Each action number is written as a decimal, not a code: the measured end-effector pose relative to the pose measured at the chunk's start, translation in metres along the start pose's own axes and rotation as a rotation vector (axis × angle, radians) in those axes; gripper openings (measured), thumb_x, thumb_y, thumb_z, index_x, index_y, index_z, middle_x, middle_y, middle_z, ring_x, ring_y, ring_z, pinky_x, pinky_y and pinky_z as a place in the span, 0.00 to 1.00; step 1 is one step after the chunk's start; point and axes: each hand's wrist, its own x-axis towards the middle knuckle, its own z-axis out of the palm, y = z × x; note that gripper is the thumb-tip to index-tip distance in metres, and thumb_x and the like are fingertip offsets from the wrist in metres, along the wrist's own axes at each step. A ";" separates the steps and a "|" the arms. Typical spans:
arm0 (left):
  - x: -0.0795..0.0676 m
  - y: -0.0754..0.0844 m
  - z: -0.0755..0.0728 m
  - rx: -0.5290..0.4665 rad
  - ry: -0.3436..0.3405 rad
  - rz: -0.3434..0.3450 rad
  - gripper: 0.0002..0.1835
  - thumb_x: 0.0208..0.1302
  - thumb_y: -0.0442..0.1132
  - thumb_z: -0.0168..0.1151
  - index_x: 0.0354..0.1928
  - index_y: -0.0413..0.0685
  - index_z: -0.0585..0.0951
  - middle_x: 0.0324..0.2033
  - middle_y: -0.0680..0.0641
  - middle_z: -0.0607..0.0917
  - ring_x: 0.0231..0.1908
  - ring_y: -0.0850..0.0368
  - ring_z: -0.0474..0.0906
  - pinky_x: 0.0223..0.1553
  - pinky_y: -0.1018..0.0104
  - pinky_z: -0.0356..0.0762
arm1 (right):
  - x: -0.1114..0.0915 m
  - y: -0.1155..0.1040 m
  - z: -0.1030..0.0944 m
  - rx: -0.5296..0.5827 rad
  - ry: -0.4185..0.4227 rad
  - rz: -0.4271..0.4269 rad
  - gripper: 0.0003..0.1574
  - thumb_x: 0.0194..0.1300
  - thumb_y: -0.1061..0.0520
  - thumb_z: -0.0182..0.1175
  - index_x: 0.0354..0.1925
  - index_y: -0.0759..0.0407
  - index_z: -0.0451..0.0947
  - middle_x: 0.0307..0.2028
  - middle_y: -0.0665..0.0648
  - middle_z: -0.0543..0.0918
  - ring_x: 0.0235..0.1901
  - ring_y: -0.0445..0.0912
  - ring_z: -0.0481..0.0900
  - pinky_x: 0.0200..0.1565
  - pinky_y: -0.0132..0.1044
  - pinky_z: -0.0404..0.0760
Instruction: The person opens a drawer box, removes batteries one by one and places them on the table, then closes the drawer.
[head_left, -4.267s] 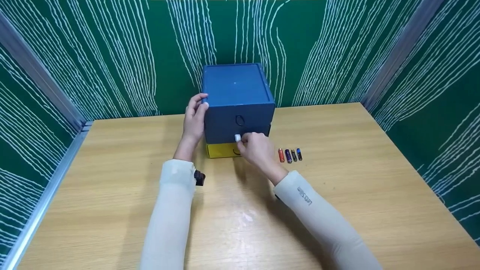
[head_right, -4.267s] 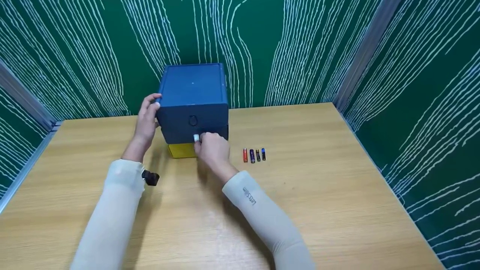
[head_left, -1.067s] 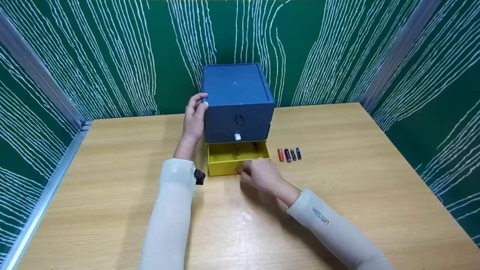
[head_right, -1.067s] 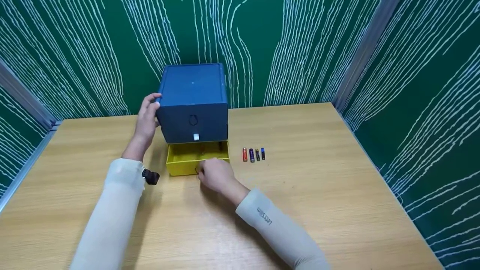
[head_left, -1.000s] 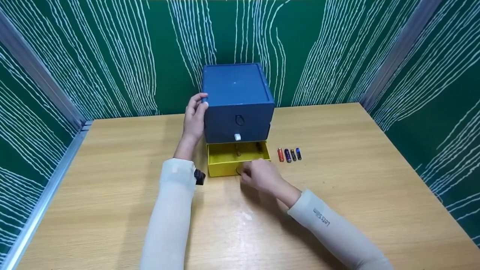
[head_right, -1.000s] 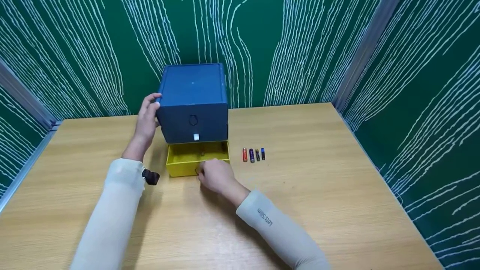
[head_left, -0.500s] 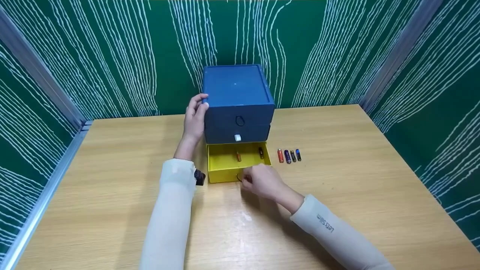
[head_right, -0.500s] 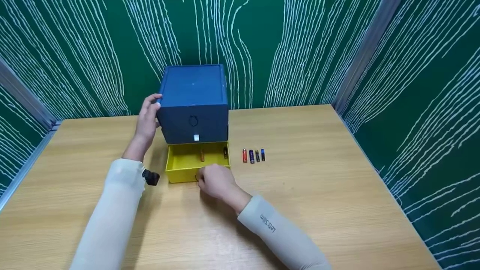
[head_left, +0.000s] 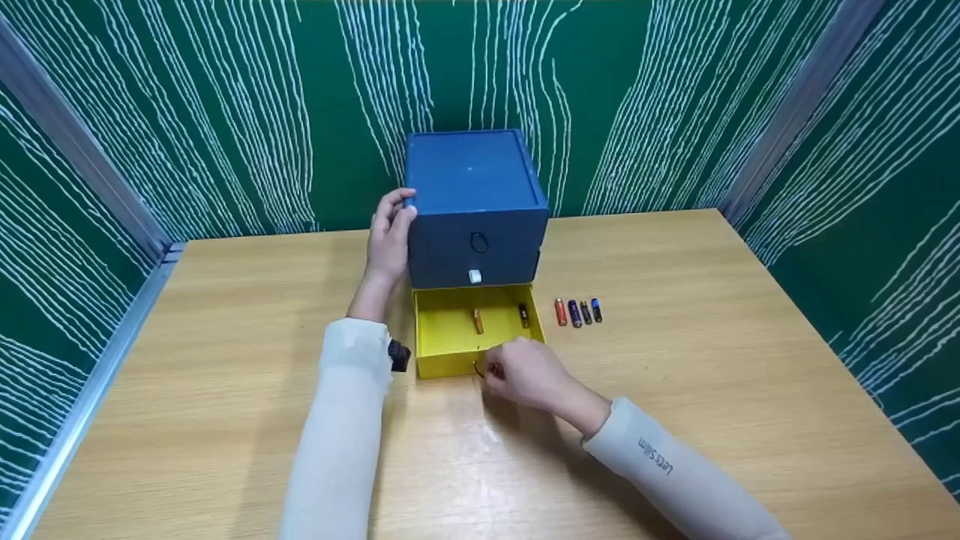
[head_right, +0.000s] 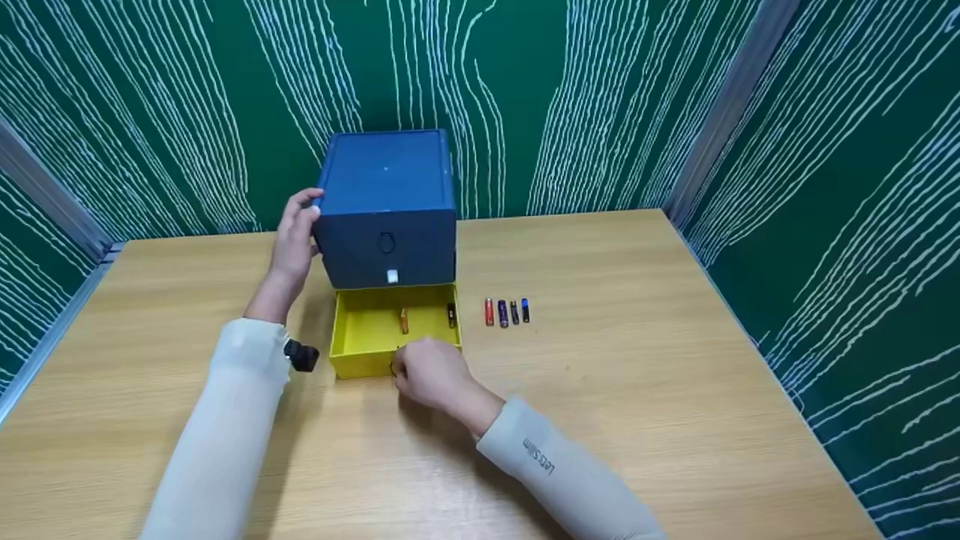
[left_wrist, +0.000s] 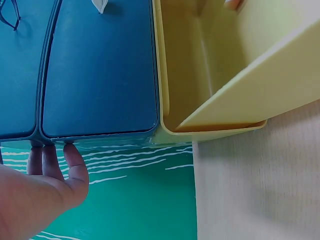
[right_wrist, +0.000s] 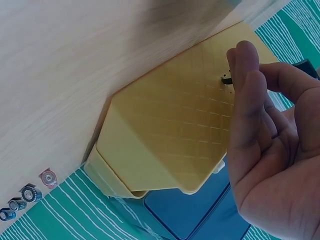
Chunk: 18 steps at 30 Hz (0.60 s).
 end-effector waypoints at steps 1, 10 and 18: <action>0.000 0.000 0.000 0.000 0.001 0.000 0.14 0.63 0.47 0.42 0.51 0.65 0.68 0.56 0.53 0.62 0.54 0.59 0.60 0.56 0.58 0.58 | -0.001 0.000 0.000 0.003 -0.005 -0.002 0.04 0.46 0.56 0.57 0.23 0.48 0.79 0.20 0.44 0.79 0.20 0.38 0.73 0.24 0.29 0.71; -0.005 0.008 -0.001 -0.005 -0.008 -0.027 0.15 0.64 0.45 0.42 0.52 0.62 0.68 0.57 0.52 0.62 0.55 0.58 0.59 0.57 0.59 0.58 | -0.004 -0.004 -0.001 0.020 -0.031 0.000 0.04 0.46 0.56 0.57 0.21 0.47 0.78 0.17 0.42 0.77 0.18 0.37 0.70 0.22 0.29 0.68; -0.014 0.024 0.001 -0.003 -0.015 -0.032 0.18 0.63 0.44 0.41 0.55 0.55 0.66 0.58 0.49 0.61 0.56 0.56 0.59 0.58 0.58 0.58 | -0.006 -0.004 0.000 0.006 -0.022 -0.016 0.05 0.46 0.55 0.57 0.18 0.47 0.76 0.15 0.42 0.74 0.16 0.37 0.68 0.20 0.28 0.66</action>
